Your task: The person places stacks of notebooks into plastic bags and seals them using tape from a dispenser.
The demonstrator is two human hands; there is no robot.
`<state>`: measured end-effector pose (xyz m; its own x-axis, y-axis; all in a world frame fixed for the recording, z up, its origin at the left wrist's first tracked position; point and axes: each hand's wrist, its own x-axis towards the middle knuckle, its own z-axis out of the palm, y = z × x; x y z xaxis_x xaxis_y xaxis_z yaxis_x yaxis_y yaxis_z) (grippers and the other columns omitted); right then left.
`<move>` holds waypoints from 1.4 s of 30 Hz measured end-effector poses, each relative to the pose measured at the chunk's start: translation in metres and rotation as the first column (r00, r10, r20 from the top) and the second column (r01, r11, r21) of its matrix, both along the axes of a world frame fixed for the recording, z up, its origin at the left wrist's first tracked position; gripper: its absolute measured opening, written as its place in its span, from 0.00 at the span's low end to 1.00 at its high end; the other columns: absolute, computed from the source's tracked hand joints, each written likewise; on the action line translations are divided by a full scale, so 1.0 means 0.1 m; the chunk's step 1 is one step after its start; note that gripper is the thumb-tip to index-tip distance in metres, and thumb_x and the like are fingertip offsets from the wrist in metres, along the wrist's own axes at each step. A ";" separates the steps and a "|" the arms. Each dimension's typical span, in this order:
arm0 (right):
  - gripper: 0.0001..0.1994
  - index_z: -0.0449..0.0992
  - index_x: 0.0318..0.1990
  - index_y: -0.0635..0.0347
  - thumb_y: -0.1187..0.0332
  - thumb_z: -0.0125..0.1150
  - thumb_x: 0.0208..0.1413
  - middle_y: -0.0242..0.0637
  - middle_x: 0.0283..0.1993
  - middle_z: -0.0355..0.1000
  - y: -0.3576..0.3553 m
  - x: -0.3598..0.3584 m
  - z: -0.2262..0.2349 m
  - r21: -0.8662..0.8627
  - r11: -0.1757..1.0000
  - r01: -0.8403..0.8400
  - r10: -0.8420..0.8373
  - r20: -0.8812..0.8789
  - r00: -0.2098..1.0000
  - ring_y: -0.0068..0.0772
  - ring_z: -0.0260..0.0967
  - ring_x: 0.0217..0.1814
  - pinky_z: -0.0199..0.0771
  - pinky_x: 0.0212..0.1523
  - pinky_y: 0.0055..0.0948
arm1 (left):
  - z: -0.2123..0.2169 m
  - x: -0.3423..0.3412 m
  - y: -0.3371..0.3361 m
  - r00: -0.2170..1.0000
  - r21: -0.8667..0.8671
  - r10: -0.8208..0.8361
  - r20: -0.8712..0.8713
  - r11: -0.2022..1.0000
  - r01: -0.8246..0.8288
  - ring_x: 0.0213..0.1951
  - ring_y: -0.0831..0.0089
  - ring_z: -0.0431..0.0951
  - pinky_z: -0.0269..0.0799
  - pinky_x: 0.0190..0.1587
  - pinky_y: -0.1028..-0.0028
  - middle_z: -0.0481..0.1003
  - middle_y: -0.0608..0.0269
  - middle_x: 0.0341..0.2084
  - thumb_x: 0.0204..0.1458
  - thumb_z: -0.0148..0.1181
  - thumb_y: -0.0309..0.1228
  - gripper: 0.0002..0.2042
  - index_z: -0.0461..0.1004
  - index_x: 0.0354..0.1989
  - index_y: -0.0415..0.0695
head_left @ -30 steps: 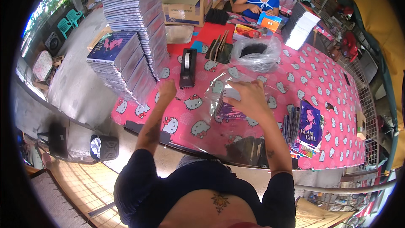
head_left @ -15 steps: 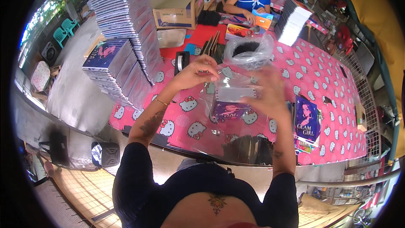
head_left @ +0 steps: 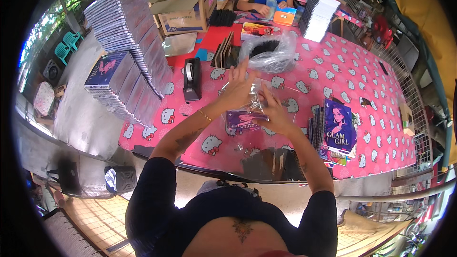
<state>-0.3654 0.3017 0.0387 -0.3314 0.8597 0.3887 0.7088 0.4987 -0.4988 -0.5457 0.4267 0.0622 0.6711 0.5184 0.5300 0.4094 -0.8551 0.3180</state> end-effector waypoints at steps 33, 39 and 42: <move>0.19 0.75 0.45 0.58 0.69 0.74 0.45 0.37 0.40 0.74 0.42 0.07 0.38 0.226 0.950 0.215 -0.261 0.197 0.945 0.35 0.72 0.39 0.72 0.38 0.31 | -0.04 -0.39 -0.07 0.998 0.064 0.016 -0.066 0.998 -0.011 0.32 0.58 0.78 0.71 0.38 0.60 0.78 0.59 0.26 0.47 0.70 0.44 0.28 0.73 0.50 0.35; 0.22 0.75 0.51 0.61 0.68 0.74 0.49 0.32 0.41 0.71 0.59 0.26 0.18 -0.482 0.863 -0.153 -0.110 -0.473 0.874 0.24 0.69 0.44 0.71 0.44 0.26 | -0.20 -0.13 0.71 0.971 -0.930 -0.201 0.128 0.317 0.188 0.36 0.73 0.77 0.71 0.44 0.73 0.78 0.64 0.29 0.49 0.68 0.43 0.20 0.79 0.39 0.37; 0.20 0.76 0.49 0.62 0.67 0.73 0.49 0.33 0.41 0.73 0.61 0.15 0.14 -0.408 0.905 -0.116 -0.092 -0.455 0.885 0.25 0.70 0.42 0.72 0.45 0.27 | -0.62 -0.36 1.03 0.813 -0.834 0.322 0.485 0.450 0.319 0.33 0.69 0.82 0.75 0.36 0.68 0.82 0.58 0.31 0.49 0.67 0.40 0.15 0.83 0.36 0.38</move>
